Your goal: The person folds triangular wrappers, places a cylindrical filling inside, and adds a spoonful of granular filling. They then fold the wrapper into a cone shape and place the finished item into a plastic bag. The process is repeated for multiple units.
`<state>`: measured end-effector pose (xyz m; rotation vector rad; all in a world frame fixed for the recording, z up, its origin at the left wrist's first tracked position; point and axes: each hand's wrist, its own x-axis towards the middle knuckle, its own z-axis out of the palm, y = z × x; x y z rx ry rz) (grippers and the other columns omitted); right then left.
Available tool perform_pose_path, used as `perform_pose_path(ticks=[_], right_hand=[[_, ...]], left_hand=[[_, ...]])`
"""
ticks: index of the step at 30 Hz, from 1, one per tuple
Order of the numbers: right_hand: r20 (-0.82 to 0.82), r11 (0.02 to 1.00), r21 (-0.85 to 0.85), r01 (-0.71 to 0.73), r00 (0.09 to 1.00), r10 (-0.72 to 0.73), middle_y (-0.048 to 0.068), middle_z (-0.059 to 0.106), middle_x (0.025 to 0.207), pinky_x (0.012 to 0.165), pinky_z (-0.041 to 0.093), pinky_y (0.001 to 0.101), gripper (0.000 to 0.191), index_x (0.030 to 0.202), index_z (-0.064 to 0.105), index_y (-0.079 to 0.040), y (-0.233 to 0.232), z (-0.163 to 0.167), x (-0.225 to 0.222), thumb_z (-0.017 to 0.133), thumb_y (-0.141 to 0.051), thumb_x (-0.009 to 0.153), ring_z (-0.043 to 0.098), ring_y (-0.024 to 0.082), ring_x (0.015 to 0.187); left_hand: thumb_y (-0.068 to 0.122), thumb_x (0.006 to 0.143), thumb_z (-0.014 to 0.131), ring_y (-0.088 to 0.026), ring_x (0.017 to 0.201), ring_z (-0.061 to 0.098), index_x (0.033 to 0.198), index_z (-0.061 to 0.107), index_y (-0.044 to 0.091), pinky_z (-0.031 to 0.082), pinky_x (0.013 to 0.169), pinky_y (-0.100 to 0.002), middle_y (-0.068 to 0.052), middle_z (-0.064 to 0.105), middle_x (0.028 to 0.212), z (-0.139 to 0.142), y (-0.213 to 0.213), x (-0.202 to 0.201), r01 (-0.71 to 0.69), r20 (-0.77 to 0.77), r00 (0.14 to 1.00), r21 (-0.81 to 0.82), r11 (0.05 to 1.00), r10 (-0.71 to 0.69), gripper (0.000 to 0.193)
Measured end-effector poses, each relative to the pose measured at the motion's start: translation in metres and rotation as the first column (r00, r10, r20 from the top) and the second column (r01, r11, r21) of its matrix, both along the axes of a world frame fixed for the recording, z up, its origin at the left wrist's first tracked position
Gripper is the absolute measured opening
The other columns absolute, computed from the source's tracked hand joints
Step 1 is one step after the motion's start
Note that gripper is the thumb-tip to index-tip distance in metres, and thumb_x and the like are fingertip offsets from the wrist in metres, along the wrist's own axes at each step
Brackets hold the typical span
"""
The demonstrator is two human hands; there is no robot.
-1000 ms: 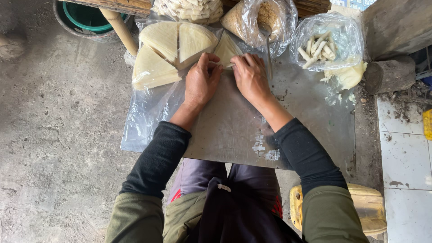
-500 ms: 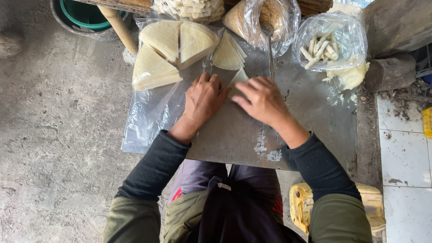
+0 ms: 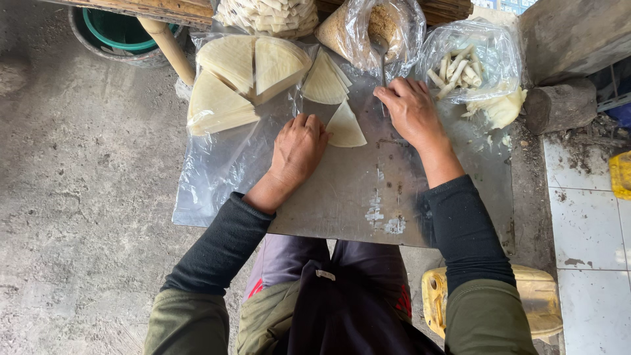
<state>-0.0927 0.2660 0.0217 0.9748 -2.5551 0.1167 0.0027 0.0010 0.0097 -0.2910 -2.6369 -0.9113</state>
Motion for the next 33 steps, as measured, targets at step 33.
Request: perform_pose_path(ticks=[33], right_hand=[[0.194,0.386,-0.911,0.144,0.977,0.094,0.009,0.073,0.105,0.082,0.065,0.0295,0.019,0.124,0.062,-0.002,-0.016,-0.005,-0.024,0.055,-0.016,0.113,0.074,0.015,0.09]], left_hand=[[0.006,0.091,0.071,-0.035,0.079,0.07,0.097,0.058,0.002,0.056,0.07,-0.043,-0.015,0.068,0.087,0.029,-0.009,0.005,0.125,0.028,0.99,0.265,0.956,-0.138,0.015]])
